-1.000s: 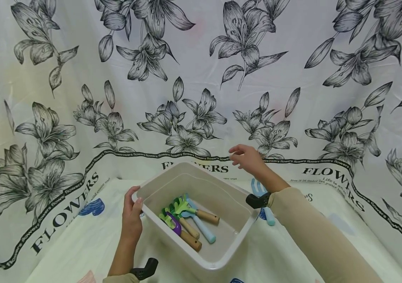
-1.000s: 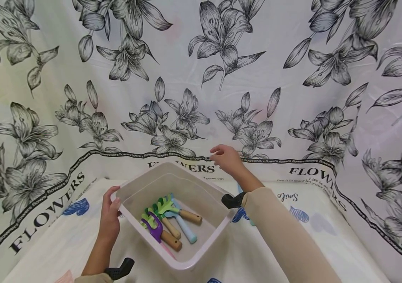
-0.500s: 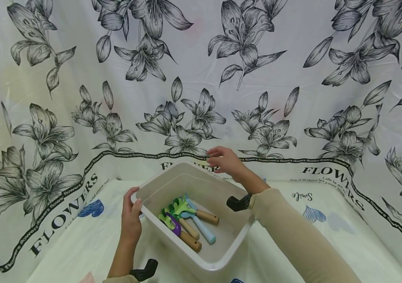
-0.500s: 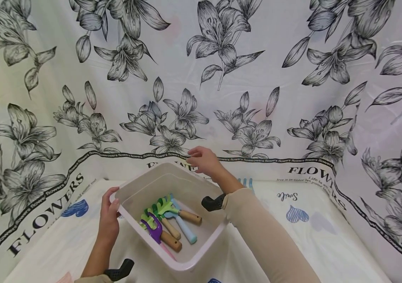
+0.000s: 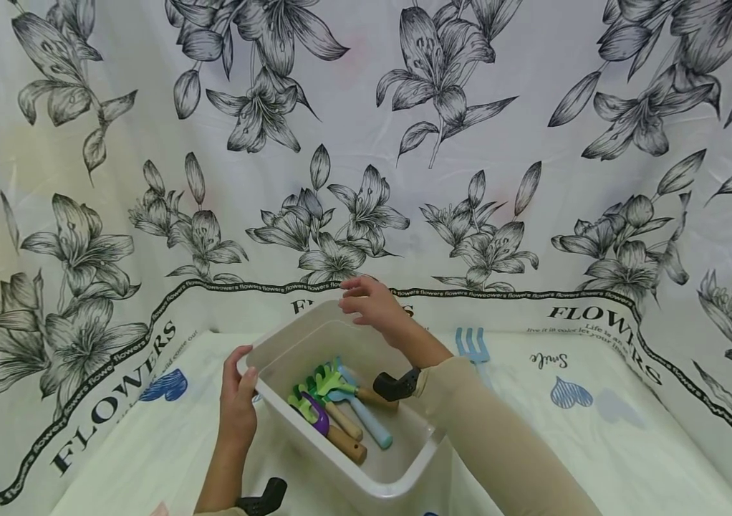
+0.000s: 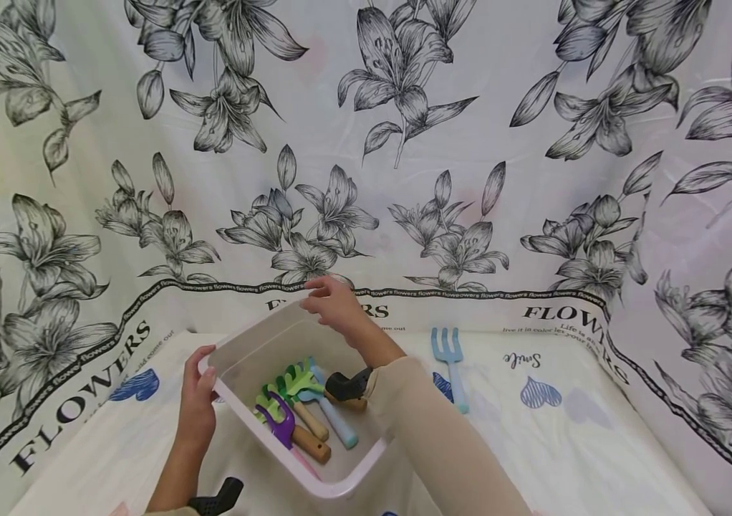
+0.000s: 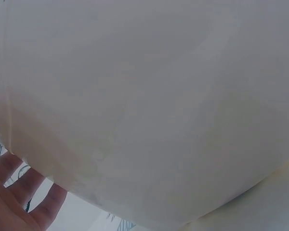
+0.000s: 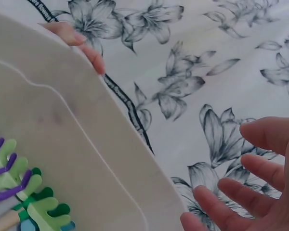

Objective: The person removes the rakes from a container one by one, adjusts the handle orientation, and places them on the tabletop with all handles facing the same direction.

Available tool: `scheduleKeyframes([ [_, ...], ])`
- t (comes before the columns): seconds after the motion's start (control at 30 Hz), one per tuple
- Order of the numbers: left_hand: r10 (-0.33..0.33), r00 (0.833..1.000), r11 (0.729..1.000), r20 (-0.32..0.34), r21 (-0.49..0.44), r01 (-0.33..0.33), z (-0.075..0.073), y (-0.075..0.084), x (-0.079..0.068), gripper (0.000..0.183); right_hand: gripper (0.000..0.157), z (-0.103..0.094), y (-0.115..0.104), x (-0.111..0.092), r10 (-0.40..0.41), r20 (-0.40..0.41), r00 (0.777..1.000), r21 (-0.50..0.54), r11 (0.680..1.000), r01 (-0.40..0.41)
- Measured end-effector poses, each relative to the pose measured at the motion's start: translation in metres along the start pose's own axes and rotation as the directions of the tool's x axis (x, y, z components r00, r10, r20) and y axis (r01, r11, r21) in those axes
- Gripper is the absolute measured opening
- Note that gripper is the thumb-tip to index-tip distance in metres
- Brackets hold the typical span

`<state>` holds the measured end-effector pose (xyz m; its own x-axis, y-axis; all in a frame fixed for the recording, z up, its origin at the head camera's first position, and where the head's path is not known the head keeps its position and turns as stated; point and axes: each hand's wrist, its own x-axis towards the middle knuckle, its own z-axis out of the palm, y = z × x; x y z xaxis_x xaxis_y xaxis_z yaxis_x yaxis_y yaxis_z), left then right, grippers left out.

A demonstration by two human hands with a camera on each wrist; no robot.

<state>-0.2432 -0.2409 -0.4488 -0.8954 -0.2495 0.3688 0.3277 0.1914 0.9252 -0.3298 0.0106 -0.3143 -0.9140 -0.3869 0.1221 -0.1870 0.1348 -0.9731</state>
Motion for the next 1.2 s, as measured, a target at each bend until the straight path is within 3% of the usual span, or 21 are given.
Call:
scheduleKeyframes([
  [0.13, 0.013, 1.000, 0.999, 0.005, -0.032, -0.012, 0.002, -0.001, 0.000, 0.045, 0.040, 0.008, 0.009, 0.004, 0.029, 0.002, 1.000, -0.012, 0.999, -0.029],
  [0.3, 0.022, 1.000, 1.000, 0.012, -0.015, -0.022, 0.001, -0.001, 0.000, 0.046, 0.043, 0.008, 0.025, 0.008, 0.078, 0.020, 0.997, -0.104, 0.992, -0.075],
  [0.47, 0.027, 1.000, 1.000, 0.002, -0.015, -0.027, -0.001, 0.000, 0.001, 0.045, 0.047, 0.010, 0.038, 0.011, 0.122, 0.137, 0.983, -0.235, 0.968, -0.087],
  [0.6, 0.028, 1.000, 0.999, 0.003, -0.025, -0.028, -0.001, 0.000, 0.001, 0.046, 0.049, 0.012, 0.043, 0.010, 0.157, 0.229, 0.961, -0.380, 0.923, -0.061],
  [0.8, 0.016, 1.000, 1.000, -0.008, -0.011, -0.017, -0.001, -0.002, 0.001, 0.046, 0.053, 0.015, 0.047, 0.005, 0.261, 0.337, 0.905, -0.519, 0.853, -0.053],
  [0.87, 0.017, 1.000, 1.000, -0.011, -0.003, -0.017, -0.002, -0.003, 0.002, 0.046, 0.053, 0.015, 0.048, 0.004, 0.303, 0.343, 0.889, -0.535, 0.841, -0.080],
  [0.97, 0.009, 1.000, 1.000, -0.012, 0.012, -0.009, -0.003, -0.003, 0.002, 0.046, 0.052, 0.014, 0.048, 0.002, 0.375, 0.337, 0.863, -0.596, 0.795, -0.113],
  [1.1, -0.002, 1.000, 1.000, -0.006, 0.016, 0.002, -0.003, -0.003, 0.002, 0.046, 0.055, 0.013, 0.051, 0.001, 0.471, 0.345, 0.812, -0.655, 0.740, -0.151],
  [1.2, -0.002, 1.000, 1.000, 0.001, 0.008, 0.002, -0.003, -0.003, 0.001, 0.046, 0.056, 0.014, 0.054, -0.001, 0.518, 0.352, 0.779, -0.662, 0.727, -0.184],
])
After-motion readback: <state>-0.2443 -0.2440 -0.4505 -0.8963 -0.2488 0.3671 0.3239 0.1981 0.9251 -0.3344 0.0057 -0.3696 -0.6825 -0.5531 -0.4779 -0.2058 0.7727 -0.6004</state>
